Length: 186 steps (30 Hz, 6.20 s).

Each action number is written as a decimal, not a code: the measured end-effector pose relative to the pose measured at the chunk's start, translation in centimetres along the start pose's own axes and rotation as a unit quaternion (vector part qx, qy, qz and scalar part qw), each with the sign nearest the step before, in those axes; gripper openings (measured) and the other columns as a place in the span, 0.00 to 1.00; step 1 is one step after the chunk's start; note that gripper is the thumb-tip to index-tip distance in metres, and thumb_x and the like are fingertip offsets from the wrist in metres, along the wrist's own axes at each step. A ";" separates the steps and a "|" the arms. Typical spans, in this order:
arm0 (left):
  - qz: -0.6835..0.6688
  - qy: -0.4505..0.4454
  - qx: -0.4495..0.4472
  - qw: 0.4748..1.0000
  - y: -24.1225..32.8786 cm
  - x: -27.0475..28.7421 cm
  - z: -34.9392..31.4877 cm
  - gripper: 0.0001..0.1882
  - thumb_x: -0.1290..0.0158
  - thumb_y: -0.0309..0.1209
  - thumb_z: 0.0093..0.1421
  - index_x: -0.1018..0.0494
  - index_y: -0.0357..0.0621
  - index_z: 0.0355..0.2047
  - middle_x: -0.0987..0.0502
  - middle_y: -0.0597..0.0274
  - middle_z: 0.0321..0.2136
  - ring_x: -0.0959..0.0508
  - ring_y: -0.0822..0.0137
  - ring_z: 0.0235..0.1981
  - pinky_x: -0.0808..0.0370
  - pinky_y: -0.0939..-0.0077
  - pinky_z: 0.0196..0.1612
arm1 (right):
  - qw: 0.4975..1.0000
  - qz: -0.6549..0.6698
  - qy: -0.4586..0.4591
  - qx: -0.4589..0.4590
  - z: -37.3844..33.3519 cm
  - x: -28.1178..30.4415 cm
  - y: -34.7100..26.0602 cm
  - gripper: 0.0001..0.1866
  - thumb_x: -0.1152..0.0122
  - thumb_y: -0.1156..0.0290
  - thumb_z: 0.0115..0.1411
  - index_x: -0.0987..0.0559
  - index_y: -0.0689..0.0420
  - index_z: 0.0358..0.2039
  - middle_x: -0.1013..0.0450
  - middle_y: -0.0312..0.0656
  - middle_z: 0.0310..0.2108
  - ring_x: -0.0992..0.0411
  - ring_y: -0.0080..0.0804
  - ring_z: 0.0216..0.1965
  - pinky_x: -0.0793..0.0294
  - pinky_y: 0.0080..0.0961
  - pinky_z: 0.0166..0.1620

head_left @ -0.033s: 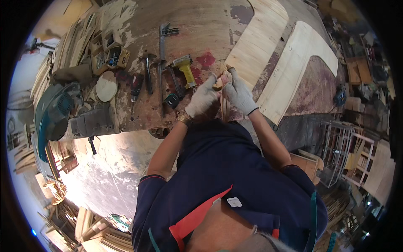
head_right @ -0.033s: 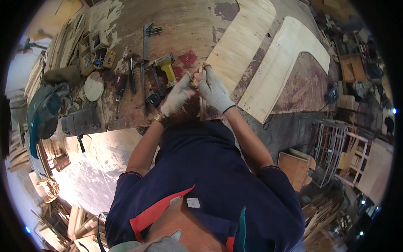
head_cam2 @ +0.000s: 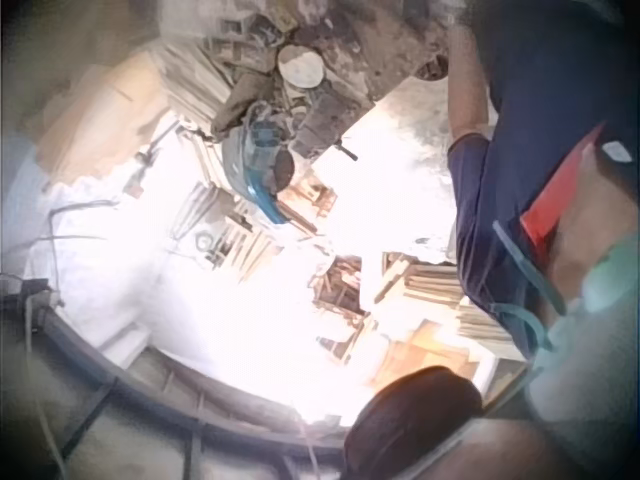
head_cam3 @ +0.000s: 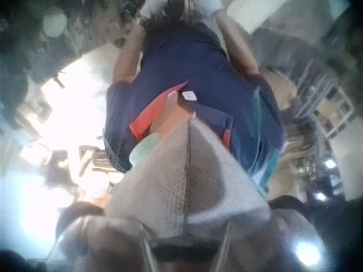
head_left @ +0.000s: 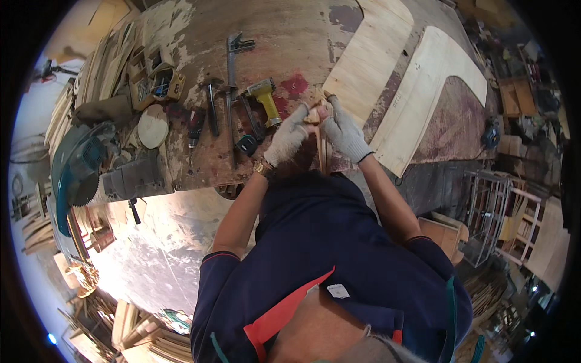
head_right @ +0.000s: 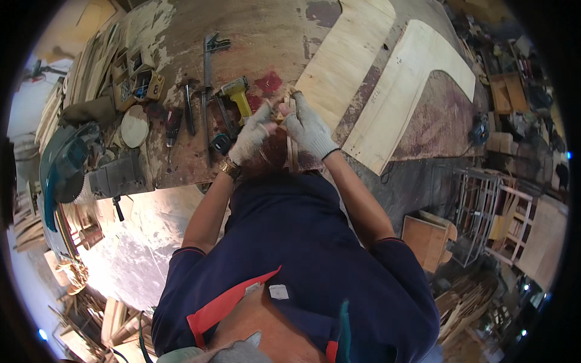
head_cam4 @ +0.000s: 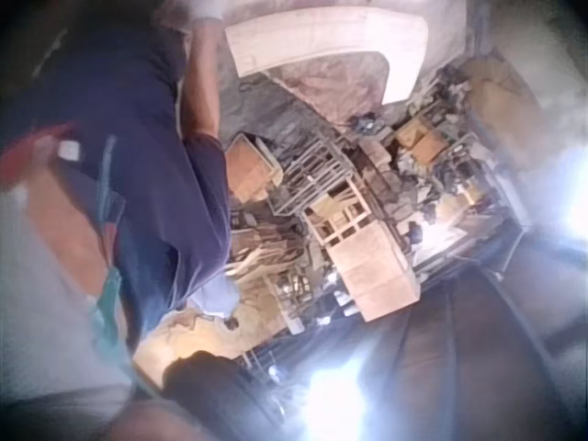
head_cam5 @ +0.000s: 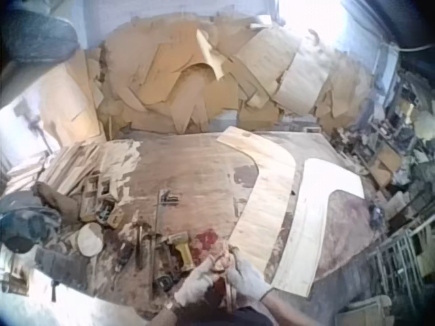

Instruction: The person uses a jigsaw to cut a large wooden board, then hammers a thin wooden strip along its edge. They apply glue to a small wooden piece and attach it to the board using a nail gun. The person then lifts the assembled wooden part.

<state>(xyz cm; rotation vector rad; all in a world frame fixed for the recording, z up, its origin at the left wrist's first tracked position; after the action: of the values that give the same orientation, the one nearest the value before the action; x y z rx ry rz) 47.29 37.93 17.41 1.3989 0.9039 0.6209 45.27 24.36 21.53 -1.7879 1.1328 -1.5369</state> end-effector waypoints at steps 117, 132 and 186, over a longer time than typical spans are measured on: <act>-0.413 0.606 -0.008 0.680 -16.3 25.1 -28.2 0.32 0.59 0.56 0.73 0.31 0.45 0.63 0.30 0.59 0.64 0.30 0.55 0.63 0.33 0.55 0.66 | 0.796 0.367 -0.126 -0.465 -7.2 -6.5 25.3 0.24 0.47 0.46 0.70 0.26 0.57 0.33 0.25 0.44 0.23 0.24 0.42 0.23 0.22 0.38 0.27; -0.282 0.557 0.063 0.779 -8.8 21.9 -18.3 0.35 0.62 0.56 0.73 0.37 0.42 0.67 0.34 0.53 0.67 0.33 0.54 0.66 0.36 0.52 0.69 | 0.661 0.691 -0.020 -0.293 8.3 -6.3 20.6 0.14 0.57 0.65 0.71 0.28 0.62 0.45 0.23 0.51 0.38 0.23 0.41 0.31 0.18 0.36 0.32; 0.182 0.331 0.248 0.892 -18.3 -4.0 -5.7 0.18 0.44 0.38 0.68 0.26 0.42 0.53 0.24 0.48 0.45 0.22 0.58 0.45 0.25 0.63 0.45 | 0.929 0.245 -0.044 -0.274 -5.1 7.8 32.7 0.14 0.33 0.61 0.64 0.19 0.60 0.33 0.21 0.40 0.24 0.22 0.27 0.21 0.24 0.25 0.23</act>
<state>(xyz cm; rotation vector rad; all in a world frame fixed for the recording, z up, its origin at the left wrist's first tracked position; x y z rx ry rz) 37.84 35.90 0.37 1.8800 1.4222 1.2661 31.96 1.59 0.02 -1.6811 1.9219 -0.8842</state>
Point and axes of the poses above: each hand's wrist, its own z-axis towards the middle knuckle, its own x-axis out of the back of the hand, y = z × x, the point moved 8 cm from there along z, towards the middle knuckle
